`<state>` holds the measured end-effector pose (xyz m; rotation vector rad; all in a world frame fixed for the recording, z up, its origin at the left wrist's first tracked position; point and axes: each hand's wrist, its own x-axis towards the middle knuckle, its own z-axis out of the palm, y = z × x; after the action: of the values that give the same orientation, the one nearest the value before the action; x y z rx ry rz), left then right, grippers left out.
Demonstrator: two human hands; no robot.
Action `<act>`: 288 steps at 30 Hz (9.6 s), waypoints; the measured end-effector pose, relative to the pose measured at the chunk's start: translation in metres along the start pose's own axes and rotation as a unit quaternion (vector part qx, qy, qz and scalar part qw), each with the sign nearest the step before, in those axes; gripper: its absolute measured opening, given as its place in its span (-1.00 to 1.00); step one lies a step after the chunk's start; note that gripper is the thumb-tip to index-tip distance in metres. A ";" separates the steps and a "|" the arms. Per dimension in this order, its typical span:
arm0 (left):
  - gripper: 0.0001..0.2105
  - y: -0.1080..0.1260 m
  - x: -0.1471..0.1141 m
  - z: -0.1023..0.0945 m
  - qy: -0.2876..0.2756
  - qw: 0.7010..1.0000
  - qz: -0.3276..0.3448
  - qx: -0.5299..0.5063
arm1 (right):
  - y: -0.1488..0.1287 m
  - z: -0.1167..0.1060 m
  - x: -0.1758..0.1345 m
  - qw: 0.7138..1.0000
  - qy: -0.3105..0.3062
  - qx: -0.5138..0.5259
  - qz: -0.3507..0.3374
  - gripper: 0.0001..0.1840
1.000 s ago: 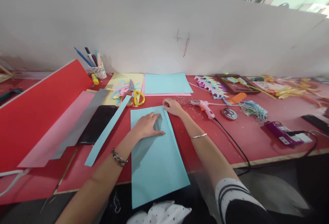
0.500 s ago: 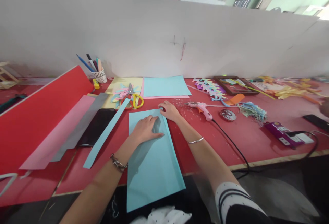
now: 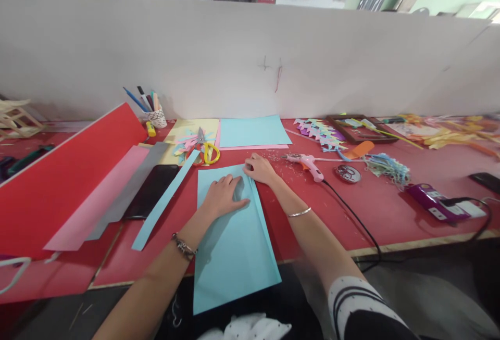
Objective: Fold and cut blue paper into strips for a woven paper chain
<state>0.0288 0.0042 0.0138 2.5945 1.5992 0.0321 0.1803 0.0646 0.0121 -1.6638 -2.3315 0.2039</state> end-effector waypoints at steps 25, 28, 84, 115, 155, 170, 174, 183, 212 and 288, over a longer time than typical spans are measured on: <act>-0.50 0.003 -0.002 -0.006 0.010 1.000 0.012 0.000 | -0.021 -0.021 -0.142 0.994 -0.092 0.007 0.053 -0.56; -0.59 0.007 0.005 -0.010 0.008 1.000 0.015 0.012 | -0.022 -0.021 -0.164 0.988 -0.137 0.004 0.076 -0.38; -0.62 0.002 0.055 0.006 0.038 0.999 -0.002 -0.010 | -0.005 0.013 0.018 0.978 0.053 0.064 0.193 -0.74; -0.60 -0.002 0.052 0.012 0.067 0.997 -0.001 -0.023 | -0.025 -0.004 0.018 0.961 -0.059 -0.072 0.261 -0.72; -0.61 -0.006 0.053 0.014 0.058 0.998 0.004 -0.029 | -0.014 0.004 0.008 0.974 -0.022 -0.041 0.223 -0.67; -0.55 -0.005 0.054 0.014 0.052 0.998 -0.002 -0.035 | -0.001 0.009 0.009 0.977 0.024 -0.009 0.211 -0.68; -0.57 -0.005 0.054 0.013 0.051 0.998 -0.001 -0.035 | -0.003 0.008 0.011 0.976 0.027 -0.004 0.218 -0.68; -0.58 -0.006 0.055 0.015 0.056 0.998 0.011 -0.031 | -0.003 0.011 0.010 0.976 0.035 -0.002 0.214 -0.69; -0.57 -0.006 0.044 0.011 0.053 0.998 0.021 -0.007 | -0.001 0.013 0.002 0.978 0.062 -0.014 0.198 -0.76; -0.52 -0.005 0.036 0.016 0.046 0.999 0.018 -0.007 | -0.018 0.014 -0.028 0.978 0.057 -0.020 0.198 -0.78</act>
<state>0.0422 0.0375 -0.0039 2.6471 1.5748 0.1654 0.1688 0.0327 -0.0007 -2.0885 -1.9136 0.1339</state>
